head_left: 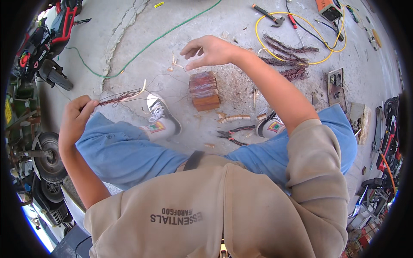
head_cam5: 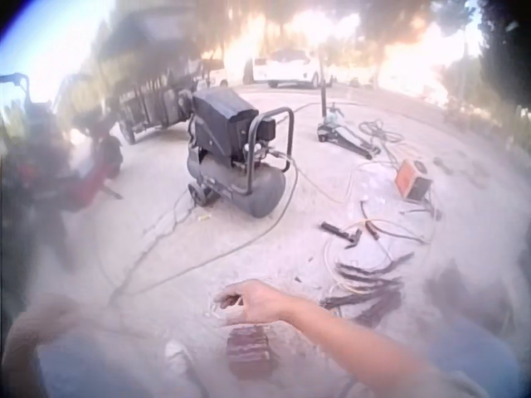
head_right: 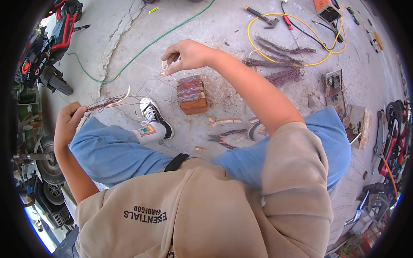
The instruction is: The person sits on the floor and winds copper wire around a rectangular block. They repeatedly pick up wire, wrap it around the block, and use pliers to cut the wire. The process is repeated multiple times.
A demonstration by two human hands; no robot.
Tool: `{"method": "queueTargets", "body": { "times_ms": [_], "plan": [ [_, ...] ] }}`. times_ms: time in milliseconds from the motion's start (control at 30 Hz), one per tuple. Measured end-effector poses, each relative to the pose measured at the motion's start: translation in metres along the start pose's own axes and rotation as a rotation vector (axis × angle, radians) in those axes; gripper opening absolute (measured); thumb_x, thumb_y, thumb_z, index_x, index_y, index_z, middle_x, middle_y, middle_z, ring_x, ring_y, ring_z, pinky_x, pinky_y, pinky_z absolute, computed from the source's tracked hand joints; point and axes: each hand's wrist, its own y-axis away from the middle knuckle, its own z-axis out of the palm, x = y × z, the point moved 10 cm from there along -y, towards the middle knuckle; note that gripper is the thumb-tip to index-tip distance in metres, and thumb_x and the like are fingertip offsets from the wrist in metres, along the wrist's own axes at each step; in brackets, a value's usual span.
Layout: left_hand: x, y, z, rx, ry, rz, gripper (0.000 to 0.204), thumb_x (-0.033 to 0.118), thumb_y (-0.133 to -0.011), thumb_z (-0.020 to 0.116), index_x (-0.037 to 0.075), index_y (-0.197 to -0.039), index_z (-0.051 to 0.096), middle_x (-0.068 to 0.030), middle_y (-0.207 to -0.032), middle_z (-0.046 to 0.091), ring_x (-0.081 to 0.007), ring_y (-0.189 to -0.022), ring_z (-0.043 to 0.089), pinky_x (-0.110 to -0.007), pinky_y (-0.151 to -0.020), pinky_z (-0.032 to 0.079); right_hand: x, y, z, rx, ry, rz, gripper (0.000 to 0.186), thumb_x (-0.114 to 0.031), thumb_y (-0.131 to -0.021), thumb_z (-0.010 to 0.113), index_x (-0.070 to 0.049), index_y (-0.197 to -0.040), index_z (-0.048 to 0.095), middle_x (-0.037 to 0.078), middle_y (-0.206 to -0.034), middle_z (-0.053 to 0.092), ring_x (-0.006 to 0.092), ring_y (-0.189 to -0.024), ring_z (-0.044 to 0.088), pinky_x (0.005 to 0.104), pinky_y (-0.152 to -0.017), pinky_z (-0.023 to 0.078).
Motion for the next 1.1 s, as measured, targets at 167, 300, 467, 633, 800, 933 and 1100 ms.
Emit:
{"method": "queueTargets", "body": {
  "times_ms": [167,300,467,633,800,933,1100],
  "plan": [
    [0.033,0.047,-0.029,0.182,0.191,0.192,0.035,0.021,-0.092,0.061,0.003,-0.068,0.045,0.0043,-0.064,0.035,-0.0065,-0.061,0.029,-0.025,-0.055,0.023,-0.086,0.006,0.061,-0.096,-0.031,-0.33,0.088,-0.044,-0.067,0.083,-0.002,-0.135,0.046,0.019,-0.135,0.051,0.0306,-0.123,0.05,0.0376,-0.105,0.039],
    [0.024,0.043,-0.024,0.306,0.454,0.088,0.031,0.021,-0.095,0.059,0.004,-0.071,0.051,0.0061,-0.063,0.037,-0.0035,-0.057,0.029,-0.022,-0.053,0.022,-0.051,0.002,0.138,-0.254,-0.208,-0.172,0.086,-0.045,-0.075,0.078,-0.001,-0.138,0.039,0.019,-0.136,0.049,0.0312,-0.127,0.048,0.0364,-0.107,0.037],
    [-0.059,0.047,0.01,0.468,0.996,-0.221,0.031,0.029,-0.099,0.054,0.009,-0.075,0.052,0.0068,-0.058,0.035,-0.0029,-0.05,0.025,-0.021,-0.048,0.021,0.009,-0.012,0.141,0.25,-0.668,0.075,0.062,-0.047,-0.09,0.061,0.002,-0.126,0.052,0.02,-0.121,0.06,0.0228,-0.109,0.06,0.0354,-0.093,0.047],
    [-0.077,0.055,0.036,0.526,1.252,-0.328,0.031,0.032,-0.099,0.054,0.011,-0.076,0.05,0.0065,-0.055,0.033,-0.0047,-0.049,0.025,-0.023,-0.047,0.023,0.066,0.006,0.177,0.021,-0.367,0.194,0.041,-0.04,-0.098,0.049,-0.002,-0.09,0.06,0.005,-0.075,0.06,0.0181,-0.069,0.056,0.036,-0.066,0.046],
    [-0.078,0.044,0.04,0.498,1.59,-0.173,0.031,0.033,-0.1,0.05,0.011,-0.079,0.048,0.0061,-0.058,0.034,-0.0053,-0.052,0.026,-0.024,-0.049,0.023,-0.055,-0.034,0.094,0.213,-1.442,0.022,0.046,-0.035,-0.1,0.048,-0.013,-0.062,0.035,-0.003,-0.059,0.025,0.0113,-0.055,0.027,0.0294,-0.055,0.028],
    [-0.056,0.026,0.055,0.485,1.569,-0.044,0.032,0.033,-0.101,0.047,0.011,-0.078,0.046,0.0011,-0.068,0.046,-0.0076,-0.06,0.039,-0.025,-0.056,0.037,-0.178,-0.023,-0.025,-0.01,-1.716,-0.536,0.045,-0.034,-0.099,0.047,-0.011,-0.06,0.041,-0.003,-0.054,0.029,0.0117,-0.051,0.029,0.0305,-0.057,0.035],
    [0.083,-0.04,0.125,0.28,1.345,0.115,0.043,0.034,-0.104,0.034,0.0,-0.084,0.053,-0.0257,-0.113,0.062,-0.0291,-0.106,0.061,-0.042,-0.104,0.044,-0.206,0.034,-0.101,0.288,-1.875,-0.713,0.048,-0.022,-0.095,0.042,-0.015,-0.05,0.027,-0.002,-0.047,0.017,0.0132,-0.047,0.017,0.0299,-0.05,0.024]
  ]
}}
